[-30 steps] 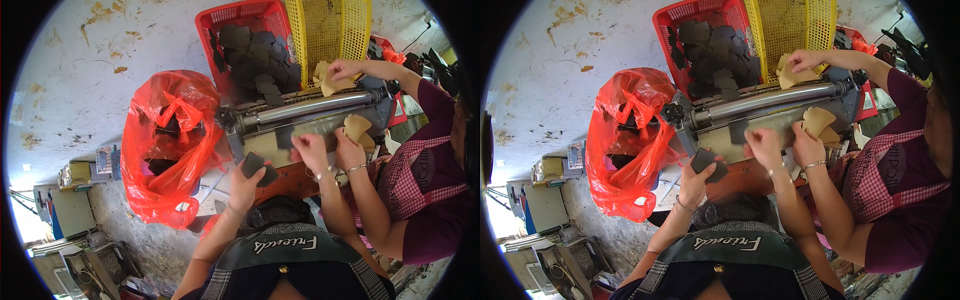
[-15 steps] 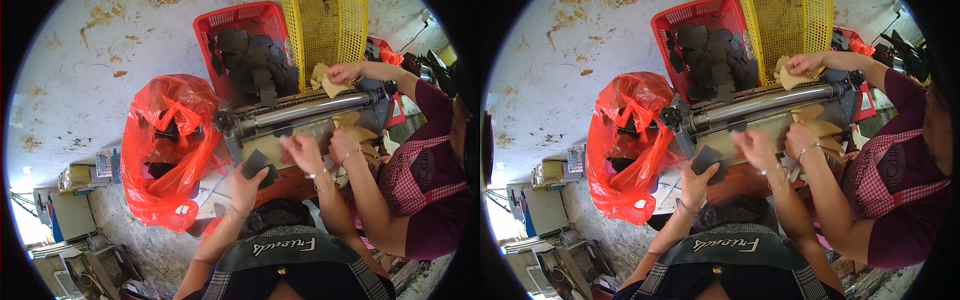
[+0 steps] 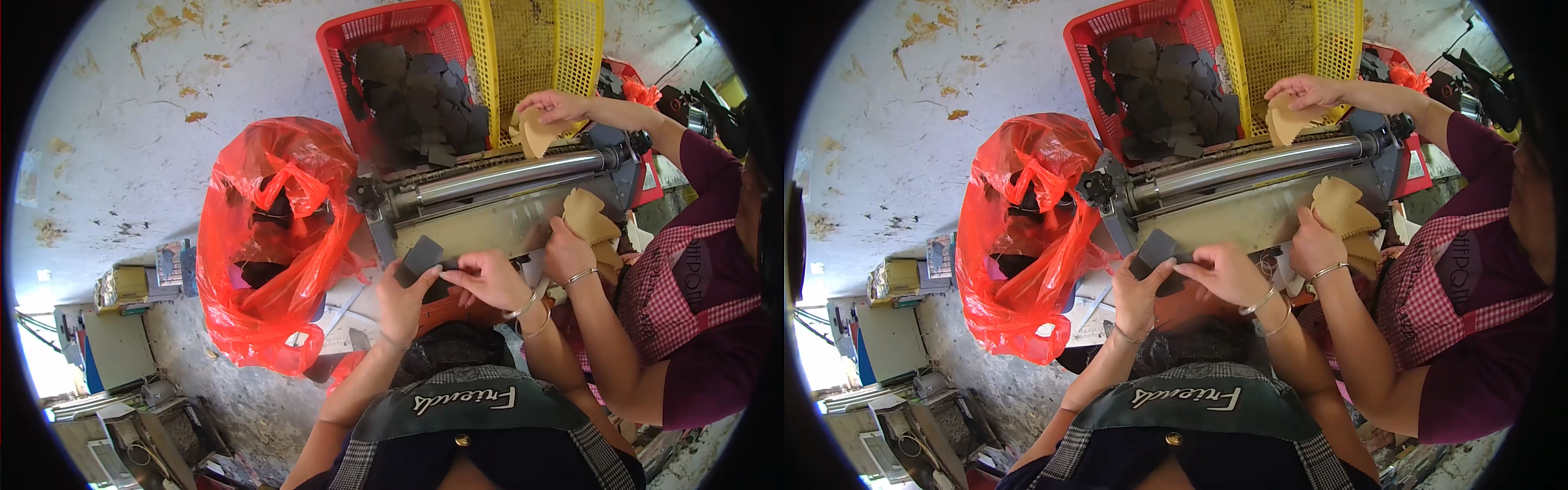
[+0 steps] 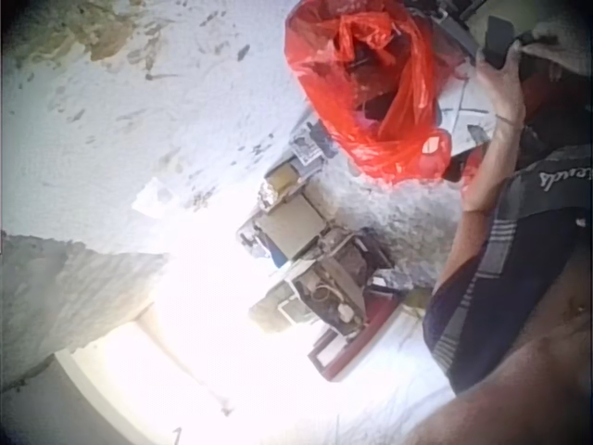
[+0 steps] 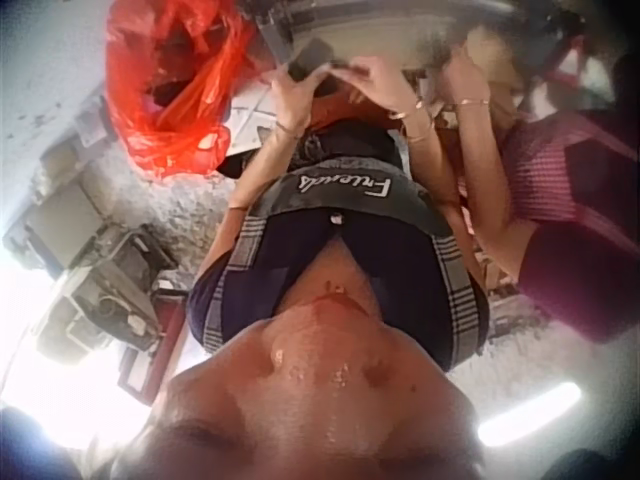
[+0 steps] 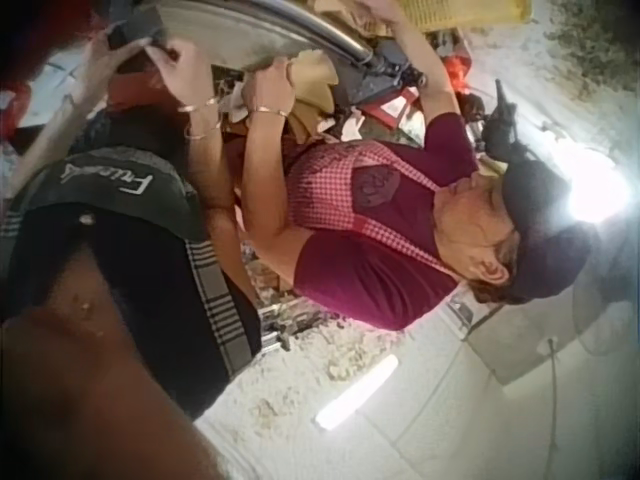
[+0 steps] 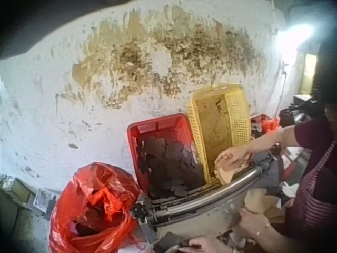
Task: Feeding shoe components through a roller machine to apply adhesive.
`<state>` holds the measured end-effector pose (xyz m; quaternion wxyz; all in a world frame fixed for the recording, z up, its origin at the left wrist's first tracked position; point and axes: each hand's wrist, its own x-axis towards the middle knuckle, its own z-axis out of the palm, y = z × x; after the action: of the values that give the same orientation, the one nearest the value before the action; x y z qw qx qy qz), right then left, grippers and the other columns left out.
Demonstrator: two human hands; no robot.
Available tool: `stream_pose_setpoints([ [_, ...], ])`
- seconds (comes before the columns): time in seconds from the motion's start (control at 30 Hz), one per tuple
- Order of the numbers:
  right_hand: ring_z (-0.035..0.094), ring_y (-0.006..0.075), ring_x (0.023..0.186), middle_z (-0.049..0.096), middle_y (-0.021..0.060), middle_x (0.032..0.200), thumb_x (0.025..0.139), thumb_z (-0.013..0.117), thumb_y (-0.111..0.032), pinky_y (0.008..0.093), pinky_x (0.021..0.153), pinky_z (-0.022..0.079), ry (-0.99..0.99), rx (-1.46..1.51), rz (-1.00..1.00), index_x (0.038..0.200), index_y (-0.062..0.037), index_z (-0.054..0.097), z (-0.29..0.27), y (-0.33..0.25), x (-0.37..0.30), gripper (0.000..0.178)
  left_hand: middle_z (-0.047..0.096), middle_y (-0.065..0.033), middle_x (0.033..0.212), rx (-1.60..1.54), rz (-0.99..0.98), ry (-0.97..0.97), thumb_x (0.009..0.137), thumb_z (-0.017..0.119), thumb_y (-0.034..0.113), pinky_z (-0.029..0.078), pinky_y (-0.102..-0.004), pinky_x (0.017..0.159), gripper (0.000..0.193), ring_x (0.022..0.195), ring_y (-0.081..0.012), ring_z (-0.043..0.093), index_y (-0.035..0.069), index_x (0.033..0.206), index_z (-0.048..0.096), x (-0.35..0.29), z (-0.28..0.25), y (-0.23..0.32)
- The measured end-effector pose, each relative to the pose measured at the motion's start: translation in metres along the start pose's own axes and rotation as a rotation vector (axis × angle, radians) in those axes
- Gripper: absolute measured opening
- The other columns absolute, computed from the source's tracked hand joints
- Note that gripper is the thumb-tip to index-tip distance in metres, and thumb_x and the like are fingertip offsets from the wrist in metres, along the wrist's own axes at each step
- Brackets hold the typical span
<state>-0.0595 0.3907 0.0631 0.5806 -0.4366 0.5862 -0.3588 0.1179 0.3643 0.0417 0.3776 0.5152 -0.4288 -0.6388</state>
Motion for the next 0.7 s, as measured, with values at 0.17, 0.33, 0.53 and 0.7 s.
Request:
stream_pose_setpoints([
  [0.17,0.060,0.0141,0.046,0.064,0.0096,0.063,0.093,0.060,-0.023,0.0237,0.041,0.048,0.228,0.039,0.181,0.076,0.0026,0.060,-0.028,0.017,0.012,0.030,0.066,-0.0112,0.099,-0.165,0.015,-0.077,0.090,0.062,0.007,0.049,-0.0242,0.079,0.026,0.089,-0.0134,0.062,-0.008,0.110,0.055,-0.006,0.005,0.008],
  [0.33,0.059,0.0128,0.045,0.064,0.0060,0.061,0.091,0.062,-0.024,0.0241,0.044,0.046,0.151,0.027,-0.189,0.071,-0.0003,0.061,-0.002,0.009,0.016,0.032,0.066,-0.0117,0.101,-0.176,-0.064,-0.058,0.090,0.061,0.008,0.048,-0.0253,0.083,0.029,0.093,-0.0135,0.061,-0.008,0.114,0.053,-0.004,0.004,0.002],
  [0.53,0.061,0.0157,0.044,0.061,0.0086,0.057,0.091,0.063,-0.024,0.0265,0.040,0.048,0.168,0.104,0.155,0.067,0.0031,0.056,-0.016,0.014,0.005,0.036,0.062,-0.0160,0.112,-0.089,-0.017,-0.110,0.089,0.060,0.002,0.048,-0.0269,0.086,0.037,0.101,-0.0167,0.059,-0.007,0.123,0.049,-0.012,0.001,0.004],
  [0.7,0.059,0.0172,0.043,0.059,0.0109,0.056,0.086,0.068,-0.034,0.0277,0.045,0.048,0.534,-0.337,-0.053,0.071,0.0039,0.058,-0.025,-0.042,0.037,0.042,0.064,-0.0130,0.109,-0.099,-0.064,-0.199,0.089,0.058,0.000,0.048,-0.0240,0.082,0.035,0.093,-0.0125,0.061,-0.004,0.122,0.050,-0.017,-0.009,0.000],
])
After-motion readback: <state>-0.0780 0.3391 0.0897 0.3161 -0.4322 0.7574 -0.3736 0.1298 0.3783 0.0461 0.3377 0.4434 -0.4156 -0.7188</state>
